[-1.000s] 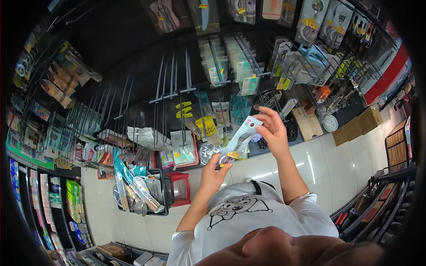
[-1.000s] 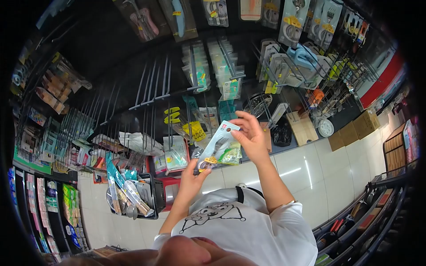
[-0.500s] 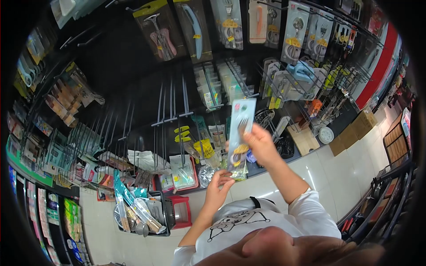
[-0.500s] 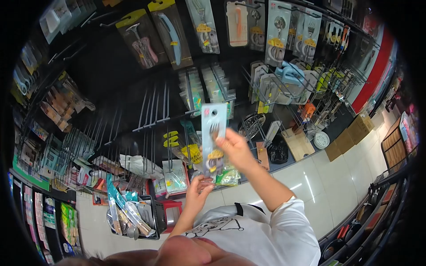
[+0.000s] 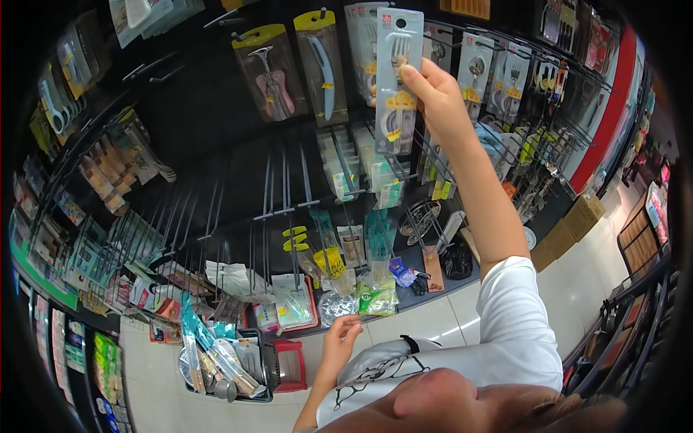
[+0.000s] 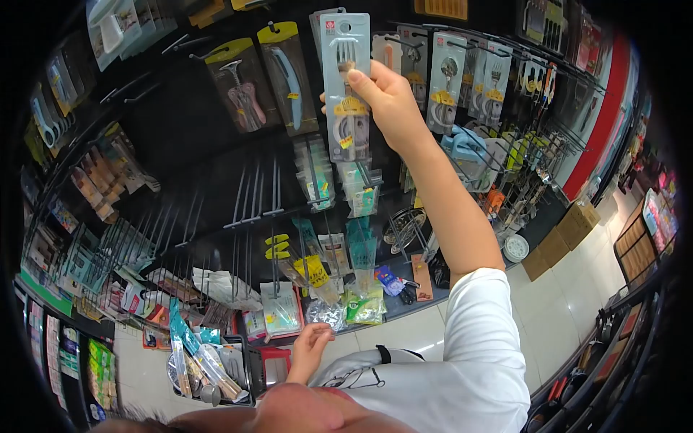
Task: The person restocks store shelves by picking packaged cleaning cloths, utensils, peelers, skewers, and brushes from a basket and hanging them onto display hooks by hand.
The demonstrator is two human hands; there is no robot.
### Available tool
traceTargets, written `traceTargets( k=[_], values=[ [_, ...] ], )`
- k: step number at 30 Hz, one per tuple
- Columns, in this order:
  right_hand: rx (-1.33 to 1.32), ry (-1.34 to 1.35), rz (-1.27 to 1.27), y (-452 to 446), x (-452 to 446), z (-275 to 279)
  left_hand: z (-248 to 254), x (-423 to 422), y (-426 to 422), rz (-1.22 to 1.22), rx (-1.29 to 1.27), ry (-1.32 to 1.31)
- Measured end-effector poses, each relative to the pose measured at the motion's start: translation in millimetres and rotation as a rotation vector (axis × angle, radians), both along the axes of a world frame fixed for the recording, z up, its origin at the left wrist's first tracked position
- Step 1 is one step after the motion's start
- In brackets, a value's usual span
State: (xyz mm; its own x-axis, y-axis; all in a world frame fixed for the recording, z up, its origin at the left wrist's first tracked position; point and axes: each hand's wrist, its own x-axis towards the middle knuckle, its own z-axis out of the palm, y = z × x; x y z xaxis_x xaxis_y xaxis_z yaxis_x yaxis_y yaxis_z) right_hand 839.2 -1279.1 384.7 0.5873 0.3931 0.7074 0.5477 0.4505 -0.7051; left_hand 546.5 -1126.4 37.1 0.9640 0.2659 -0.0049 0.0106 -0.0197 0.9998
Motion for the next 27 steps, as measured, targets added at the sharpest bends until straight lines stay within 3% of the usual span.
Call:
traceTargets(
  k=[14, 21, 27],
  values=[
    [0.001, -0.043, -0.07, 8, 20, 25, -10, -17, 17, 0.11, -0.045, -0.003],
    [0.003, 0.164, 0.048, 5, 19, 31, -8, -15, 17, 0.115, -0.054, 0.004],
    [-0.048, 0.175, -0.08, 9, 43, 21, -20, -16, 21, 0.114, 0.003, 0.002]
  ],
)
